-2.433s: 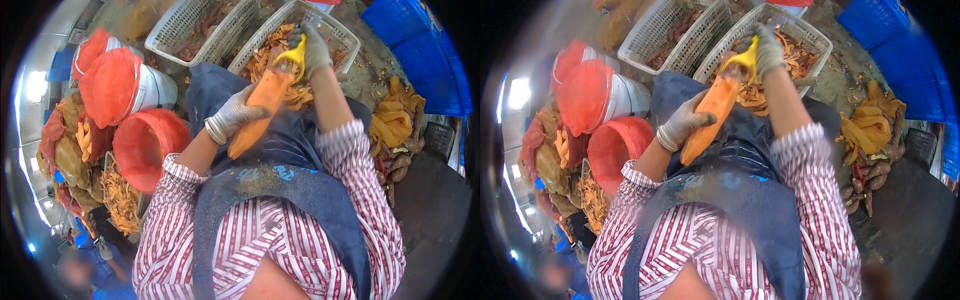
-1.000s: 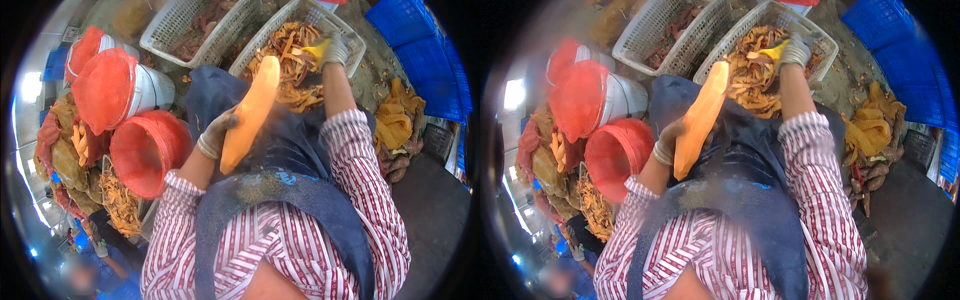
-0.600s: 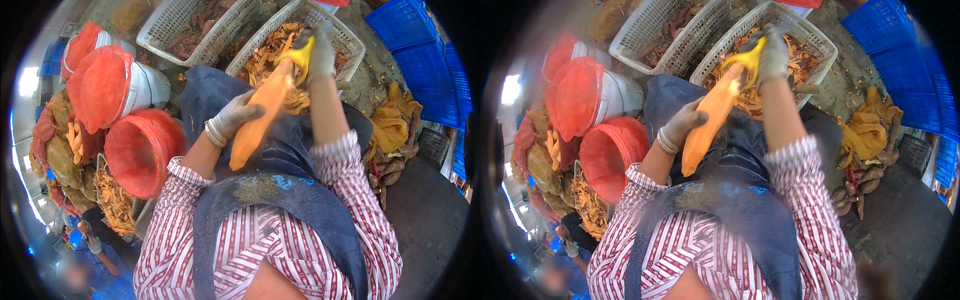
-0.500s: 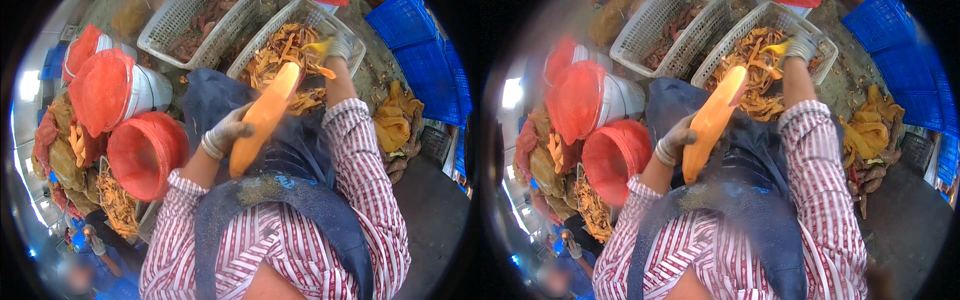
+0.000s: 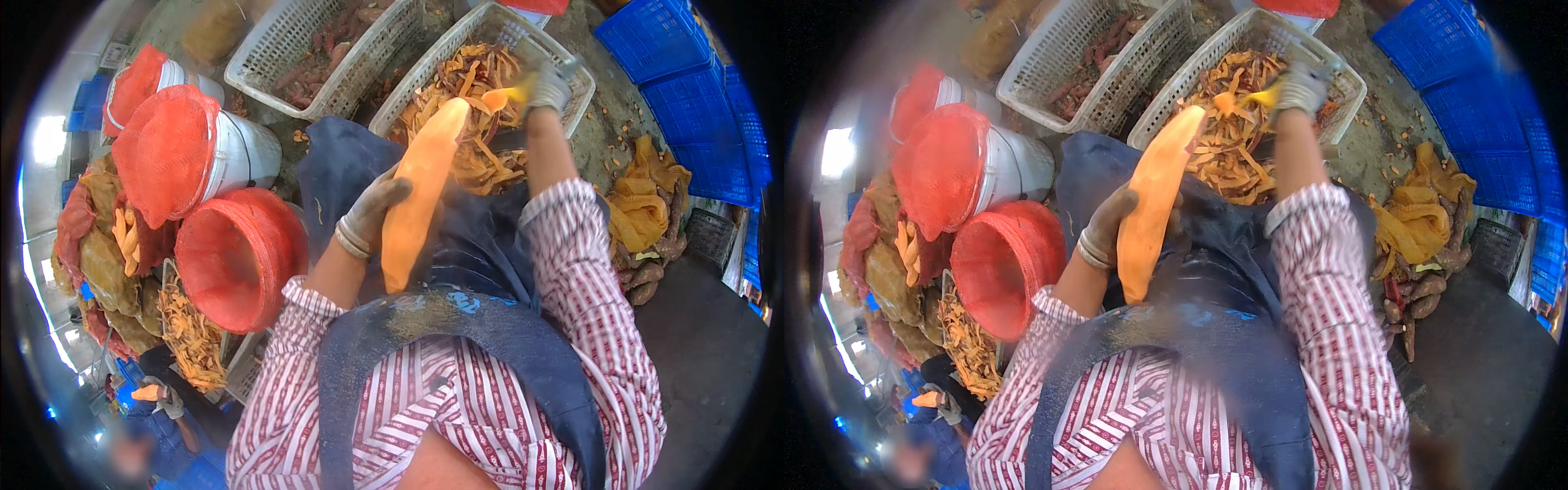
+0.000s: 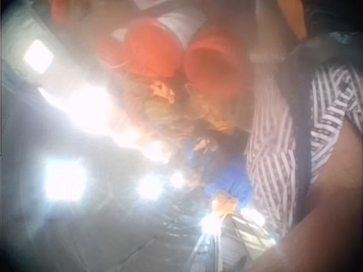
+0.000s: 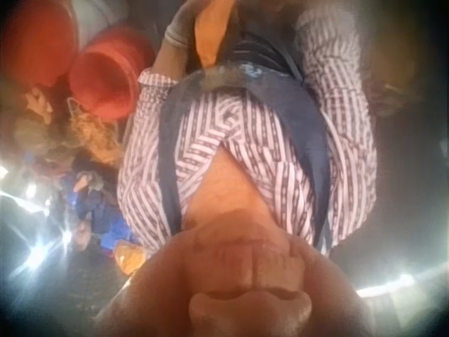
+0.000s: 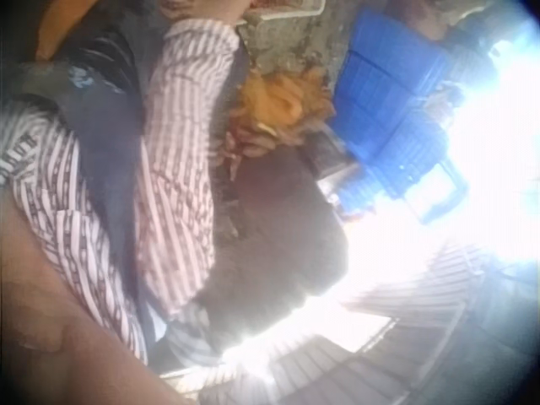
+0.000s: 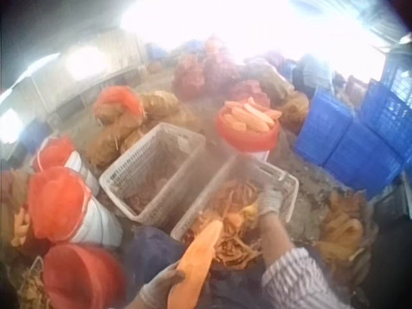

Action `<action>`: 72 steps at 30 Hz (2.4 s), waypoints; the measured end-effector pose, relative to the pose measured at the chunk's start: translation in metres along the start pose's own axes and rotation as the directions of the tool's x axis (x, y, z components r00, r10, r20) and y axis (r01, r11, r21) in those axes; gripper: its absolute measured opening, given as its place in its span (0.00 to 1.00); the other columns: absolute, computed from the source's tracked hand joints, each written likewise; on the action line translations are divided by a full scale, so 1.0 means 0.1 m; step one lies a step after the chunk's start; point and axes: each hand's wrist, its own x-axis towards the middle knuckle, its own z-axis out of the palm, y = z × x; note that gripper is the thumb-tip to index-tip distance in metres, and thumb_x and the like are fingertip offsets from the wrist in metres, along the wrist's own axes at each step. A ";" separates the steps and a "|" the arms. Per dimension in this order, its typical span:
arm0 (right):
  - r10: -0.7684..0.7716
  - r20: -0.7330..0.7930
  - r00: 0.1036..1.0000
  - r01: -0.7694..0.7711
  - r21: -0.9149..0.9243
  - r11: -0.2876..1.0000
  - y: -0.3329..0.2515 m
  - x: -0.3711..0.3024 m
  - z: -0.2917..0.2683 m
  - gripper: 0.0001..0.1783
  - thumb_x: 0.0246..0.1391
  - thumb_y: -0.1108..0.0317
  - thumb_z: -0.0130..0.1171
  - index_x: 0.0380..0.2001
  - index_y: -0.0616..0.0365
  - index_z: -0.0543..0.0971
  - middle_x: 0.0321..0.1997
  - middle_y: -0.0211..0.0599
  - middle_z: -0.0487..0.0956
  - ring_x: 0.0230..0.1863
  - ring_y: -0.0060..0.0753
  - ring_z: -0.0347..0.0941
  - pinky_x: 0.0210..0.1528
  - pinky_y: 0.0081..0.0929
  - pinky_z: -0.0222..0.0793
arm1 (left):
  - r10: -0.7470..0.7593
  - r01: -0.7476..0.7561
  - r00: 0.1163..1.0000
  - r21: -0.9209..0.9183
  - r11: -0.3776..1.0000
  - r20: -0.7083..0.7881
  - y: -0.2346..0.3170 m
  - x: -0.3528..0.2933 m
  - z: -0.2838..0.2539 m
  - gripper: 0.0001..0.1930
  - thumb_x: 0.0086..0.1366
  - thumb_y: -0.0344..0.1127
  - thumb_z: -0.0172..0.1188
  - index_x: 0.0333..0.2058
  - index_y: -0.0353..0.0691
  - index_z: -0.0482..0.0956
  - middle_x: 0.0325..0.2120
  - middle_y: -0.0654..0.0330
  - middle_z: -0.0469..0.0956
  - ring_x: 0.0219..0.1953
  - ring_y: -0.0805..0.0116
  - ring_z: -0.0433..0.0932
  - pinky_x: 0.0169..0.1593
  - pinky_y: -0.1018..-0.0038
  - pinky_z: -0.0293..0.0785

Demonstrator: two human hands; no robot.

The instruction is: The person repeatedly picks up unpeeled root vegetables from a white basket, peels them with a yellow peeler, and places the peeled vegetables into a red bowl while discarding peels into a separate basket. The process continues with multiple vegetables in a repetitive cycle.

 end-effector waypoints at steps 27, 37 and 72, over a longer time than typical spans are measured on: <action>-0.082 -0.152 0.985 0.043 -0.249 0.968 0.11 0.03 0.19 0.11 0.48 0.65 0.52 0.29 0.62 0.68 0.20 0.35 0.71 0.17 0.29 0.65 0.21 0.29 0.67 | -0.122 0.130 0.991 -0.263 0.956 0.045 0.03 0.01 -0.04 0.34 0.50 0.47 0.59 0.51 0.35 0.59 0.37 0.54 0.72 0.36 0.63 0.74 0.40 0.71 0.73; 0.186 0.342 0.921 -0.246 0.141 0.959 0.03 -0.84 0.24 0.16 0.47 0.54 0.53 0.29 0.55 0.66 0.13 0.30 0.65 0.17 0.25 0.64 0.28 0.37 0.66 | 0.029 -0.027 0.999 0.076 0.997 -0.030 -0.04 0.32 -0.05 0.29 0.53 0.48 0.58 0.46 0.31 0.64 0.33 0.54 0.73 0.31 0.66 0.75 0.35 0.74 0.75; -0.416 -0.194 0.889 0.419 -0.027 0.908 -0.22 0.54 -0.40 0.13 0.49 0.60 0.47 0.22 0.60 0.68 0.21 0.34 0.69 0.19 0.32 0.65 0.23 0.31 0.65 | -0.178 0.187 0.980 -0.105 0.977 0.087 0.01 -0.09 0.27 0.27 0.50 0.46 0.57 0.47 0.37 0.66 0.34 0.54 0.74 0.33 0.63 0.74 0.40 0.73 0.70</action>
